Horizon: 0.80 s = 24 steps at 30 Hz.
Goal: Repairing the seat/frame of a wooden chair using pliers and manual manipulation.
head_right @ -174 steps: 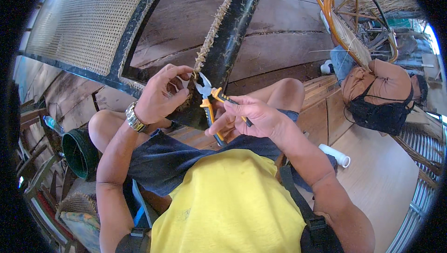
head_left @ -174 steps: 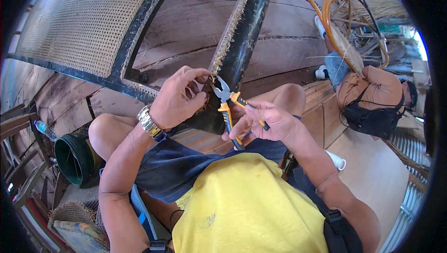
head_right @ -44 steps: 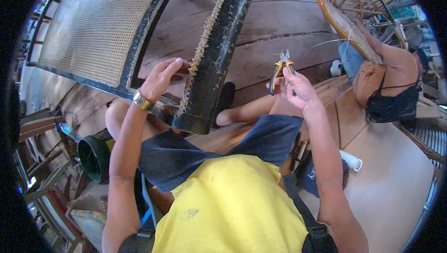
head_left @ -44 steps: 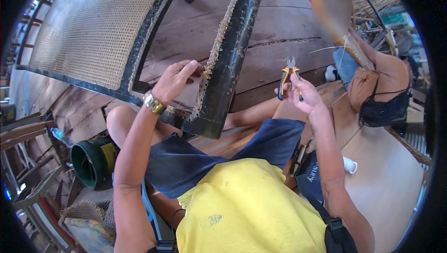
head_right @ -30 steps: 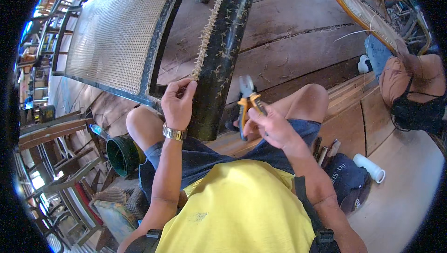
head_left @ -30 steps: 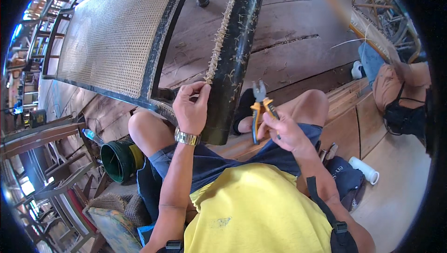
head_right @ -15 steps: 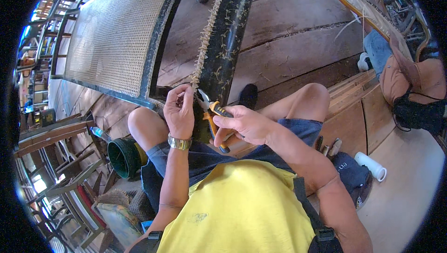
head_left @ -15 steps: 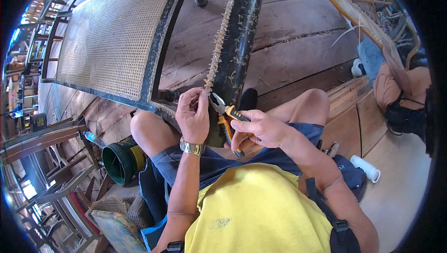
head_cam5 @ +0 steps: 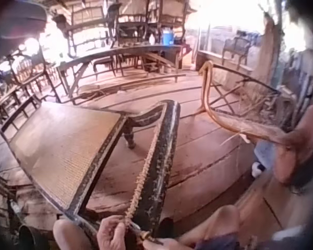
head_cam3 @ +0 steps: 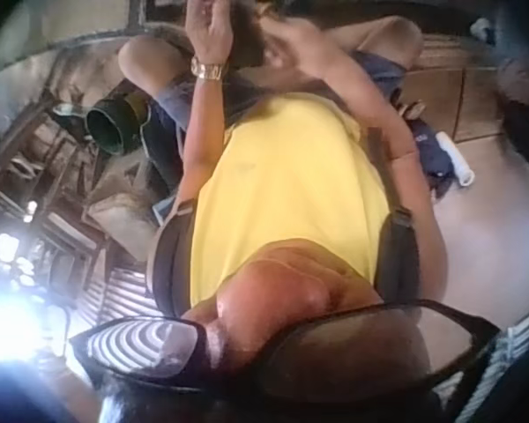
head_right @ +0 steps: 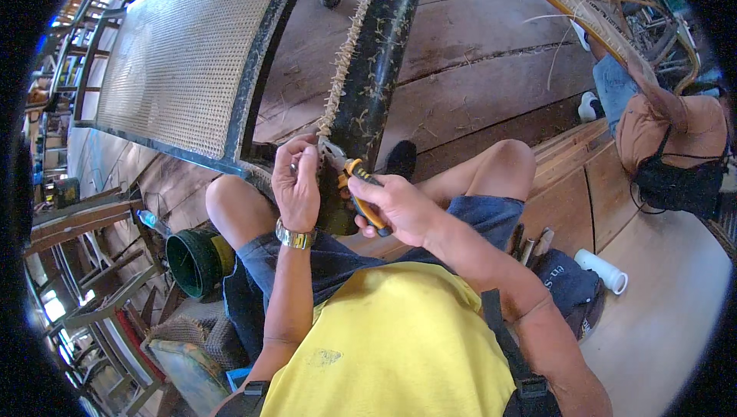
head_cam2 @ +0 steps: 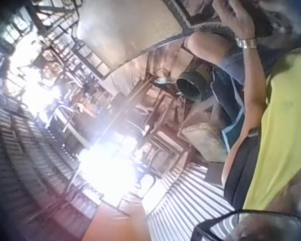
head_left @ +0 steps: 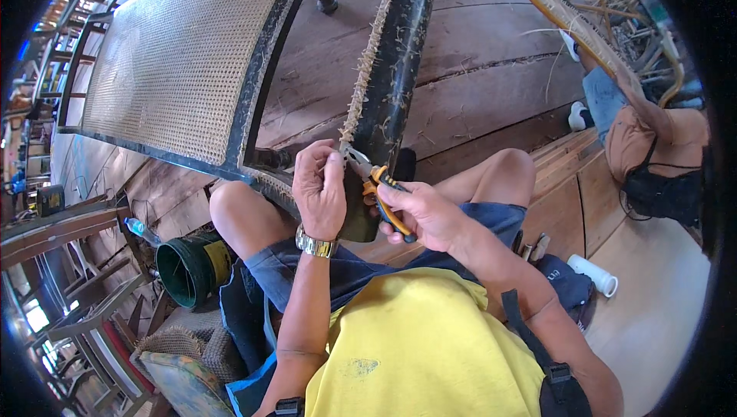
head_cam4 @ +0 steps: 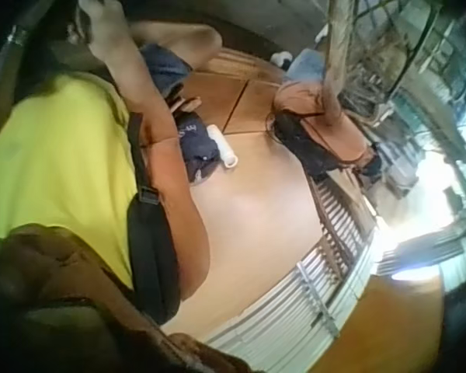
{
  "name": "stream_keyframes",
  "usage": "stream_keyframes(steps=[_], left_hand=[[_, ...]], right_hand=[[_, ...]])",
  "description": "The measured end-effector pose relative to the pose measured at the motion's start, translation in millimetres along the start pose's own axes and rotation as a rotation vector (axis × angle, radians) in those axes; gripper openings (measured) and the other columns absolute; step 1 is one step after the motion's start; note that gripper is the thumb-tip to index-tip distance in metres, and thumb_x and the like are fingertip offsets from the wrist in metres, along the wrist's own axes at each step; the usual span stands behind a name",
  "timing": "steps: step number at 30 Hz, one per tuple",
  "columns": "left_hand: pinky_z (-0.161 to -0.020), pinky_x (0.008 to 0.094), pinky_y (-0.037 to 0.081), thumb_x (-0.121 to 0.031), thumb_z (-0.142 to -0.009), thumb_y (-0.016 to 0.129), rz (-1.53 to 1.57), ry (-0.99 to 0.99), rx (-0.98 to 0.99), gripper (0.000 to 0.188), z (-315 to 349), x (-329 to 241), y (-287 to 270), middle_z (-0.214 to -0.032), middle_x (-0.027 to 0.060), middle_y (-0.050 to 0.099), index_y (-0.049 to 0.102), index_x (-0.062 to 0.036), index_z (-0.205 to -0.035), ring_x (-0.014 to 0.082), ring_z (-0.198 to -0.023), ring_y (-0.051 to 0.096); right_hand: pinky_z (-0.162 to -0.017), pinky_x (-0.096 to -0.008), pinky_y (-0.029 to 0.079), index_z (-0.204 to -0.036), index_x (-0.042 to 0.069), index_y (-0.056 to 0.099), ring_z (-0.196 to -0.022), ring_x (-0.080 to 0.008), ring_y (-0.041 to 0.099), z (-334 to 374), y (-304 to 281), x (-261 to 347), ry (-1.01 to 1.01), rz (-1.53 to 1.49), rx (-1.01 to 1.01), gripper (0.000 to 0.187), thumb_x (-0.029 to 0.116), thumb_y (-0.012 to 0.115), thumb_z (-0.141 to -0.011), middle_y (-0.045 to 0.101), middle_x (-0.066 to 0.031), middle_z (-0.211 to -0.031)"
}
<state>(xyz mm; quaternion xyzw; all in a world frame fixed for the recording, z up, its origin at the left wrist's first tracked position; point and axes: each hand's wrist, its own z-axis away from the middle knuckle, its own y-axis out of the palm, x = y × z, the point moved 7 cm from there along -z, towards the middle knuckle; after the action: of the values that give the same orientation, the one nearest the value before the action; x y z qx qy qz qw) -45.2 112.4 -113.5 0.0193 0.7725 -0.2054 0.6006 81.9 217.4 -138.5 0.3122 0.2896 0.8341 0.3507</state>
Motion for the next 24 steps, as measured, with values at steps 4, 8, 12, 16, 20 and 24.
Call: stream_keyframes(steps=[4, 8, 12, 16, 20, 24], left_hand=[[-0.08, 0.028, 0.05, -0.021, -0.102, 0.049, 0.157, -0.305, -0.026, 0.024, 0.4, 31.8, -3.6, -0.099, 0.0114, 0.068, 0.058, -0.0025, -0.114, 0.0143, -0.087, 0.061], [-0.09, 0.0357, 0.048, -0.033, -0.103, 0.045, -0.108, -0.315, 0.16, 0.041, -4.9, 44.0, 0.5, -0.109, 0.0161, 0.068, 0.059, 0.0018, -0.12, 0.0244, -0.098, 0.064], [-0.096, 0.0347, 0.044, -0.034, -0.101, 0.045, 0.081, -0.432, 0.306, 0.044, -26.7, 62.4, 15.9, -0.114, 0.021, 0.065, 0.06, 0.0041, -0.118, 0.0287, -0.107, 0.061], [-0.1, 0.0341, 0.039, -0.041, -0.101, 0.045, -0.067, -0.18, 0.522, 0.052, -41.0, 62.3, 20.1, -0.119, 0.0175, 0.063, 0.06, 0.0049, -0.121, 0.0244, -0.112, 0.055], [-0.1, 0.0337, 0.04, -0.048, -0.102, 0.045, 0.189, -0.588, 0.461, 0.061, -18.3, 79.0, 19.2, -0.125, 0.0153, 0.062, 0.056, 0.0068, -0.127, 0.0236, -0.116, 0.054], [-0.1, 0.0358, 0.045, -0.068, -0.095, 0.044, 0.465, -0.788, 0.56, 0.081, -13.4, 56.3, 37.0, -0.127, 0.0151, 0.063, 0.056, 0.0024, -0.133, 0.0223, -0.115, 0.059]], right_hand=[[-0.05, -0.0255, 0.041, -0.107, 0.0, 0.056, -0.06, -0.0105, 0.052, 15.6, 22.9, 15.1, 0.069, 0.106, -0.101, 0.025, 0.024, 0.057, -0.101, 0.057, -0.0048, -0.075], [-0.054, -0.0232, 0.04, -0.121, -0.001, 0.054, -0.063, -0.0092, 0.051, 156.1, 61.7, 104.6, -0.843, 0.515, 0.103, 0.031, 0.024, 0.052, -0.103, 0.057, -0.0036, -0.083], [-0.058, -0.023, 0.044, -0.125, 0.001, 0.055, -0.066, -0.009, 0.055, 249.7, -70.7, 176.7, -1.068, 0.415, -0.614, 0.036, 0.029, 0.051, -0.104, 0.06, -0.0022, -0.092], [-0.068, -0.0281, 0.055, -0.125, 0.003, 0.056, -0.072, -0.0131, 0.061, 237.9, -202.0, 141.8, -0.761, 0.38, -0.799, 0.038, 0.032, 0.058, -0.101, 0.061, -0.0022, -0.094], [-0.078, -0.0391, 0.058, -0.121, 0.002, 0.059, -0.08, -0.0208, 0.067, 178.9, -222.0, 98.6, -0.666, 0.129, -0.538, 0.039, 0.034, 0.06, -0.099, 0.067, -0.0043, -0.086], [-0.077, -0.04, 0.055, -0.116, 0.004, 0.06, -0.079, -0.0259, 0.067, 130.6, -200.3, 80.8, -0.707, 0.053, -0.373, 0.034, 0.034, 0.058, -0.1, 0.068, -0.0075, -0.083]])
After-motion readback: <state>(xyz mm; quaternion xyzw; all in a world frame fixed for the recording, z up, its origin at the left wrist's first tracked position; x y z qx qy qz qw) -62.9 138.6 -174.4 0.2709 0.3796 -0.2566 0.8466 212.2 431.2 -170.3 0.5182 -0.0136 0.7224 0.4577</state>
